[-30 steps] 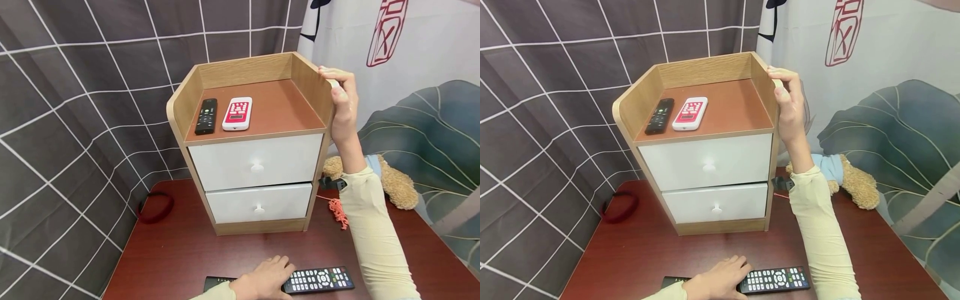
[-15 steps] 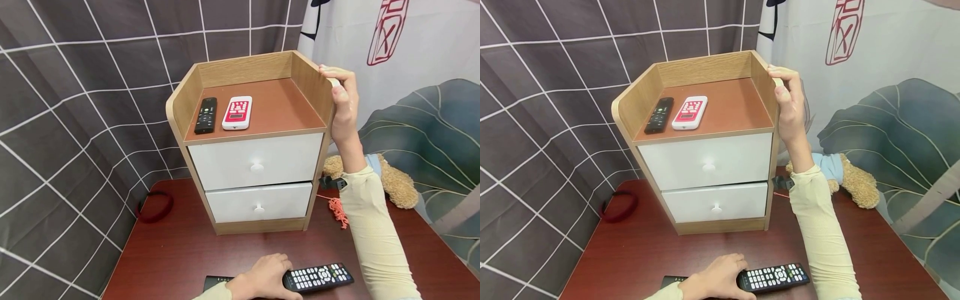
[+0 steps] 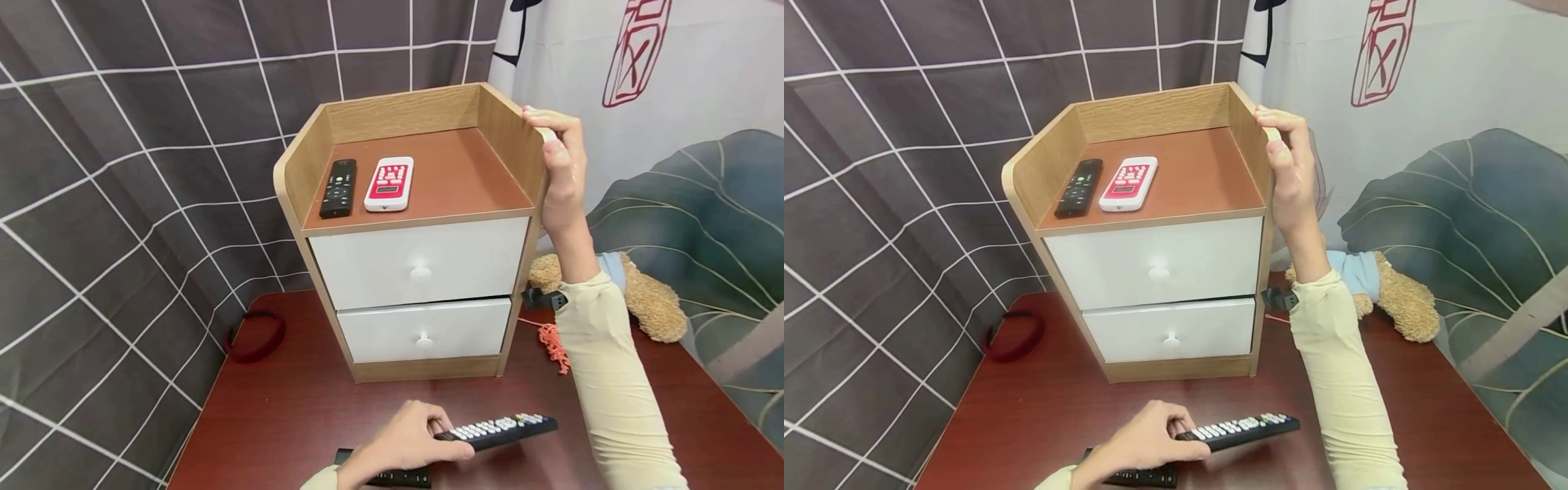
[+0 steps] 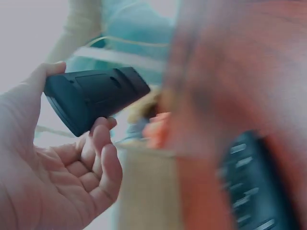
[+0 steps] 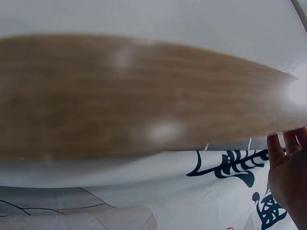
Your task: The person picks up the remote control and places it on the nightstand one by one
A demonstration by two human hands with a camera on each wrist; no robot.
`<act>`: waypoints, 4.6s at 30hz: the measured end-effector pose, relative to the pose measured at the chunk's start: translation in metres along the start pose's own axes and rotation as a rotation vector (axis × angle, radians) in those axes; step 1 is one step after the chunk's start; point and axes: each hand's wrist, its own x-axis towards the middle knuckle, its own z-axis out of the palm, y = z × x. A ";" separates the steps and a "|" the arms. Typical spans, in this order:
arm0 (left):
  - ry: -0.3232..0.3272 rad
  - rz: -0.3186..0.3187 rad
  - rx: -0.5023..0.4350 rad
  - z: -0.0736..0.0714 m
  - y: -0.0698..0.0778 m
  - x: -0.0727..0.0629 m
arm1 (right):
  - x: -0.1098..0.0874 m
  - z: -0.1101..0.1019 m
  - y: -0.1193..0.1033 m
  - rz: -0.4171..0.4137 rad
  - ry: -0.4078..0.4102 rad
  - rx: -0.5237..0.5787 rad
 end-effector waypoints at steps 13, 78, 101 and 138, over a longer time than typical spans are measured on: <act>0.237 0.183 -0.018 -0.108 0.076 -0.065 | -0.002 0.002 -0.010 0.001 0.001 -0.010; 0.714 0.225 0.973 -0.154 0.224 0.066 | 0.002 0.007 -0.006 0.001 0.007 0.011; 0.001 1.132 1.195 -0.086 -0.029 -0.001 | 0.001 0.001 -0.003 -0.006 -0.009 -0.019; 0.050 0.769 0.978 -0.077 -0.134 -0.048 | 0.001 0.001 -0.003 0.034 0.026 -0.032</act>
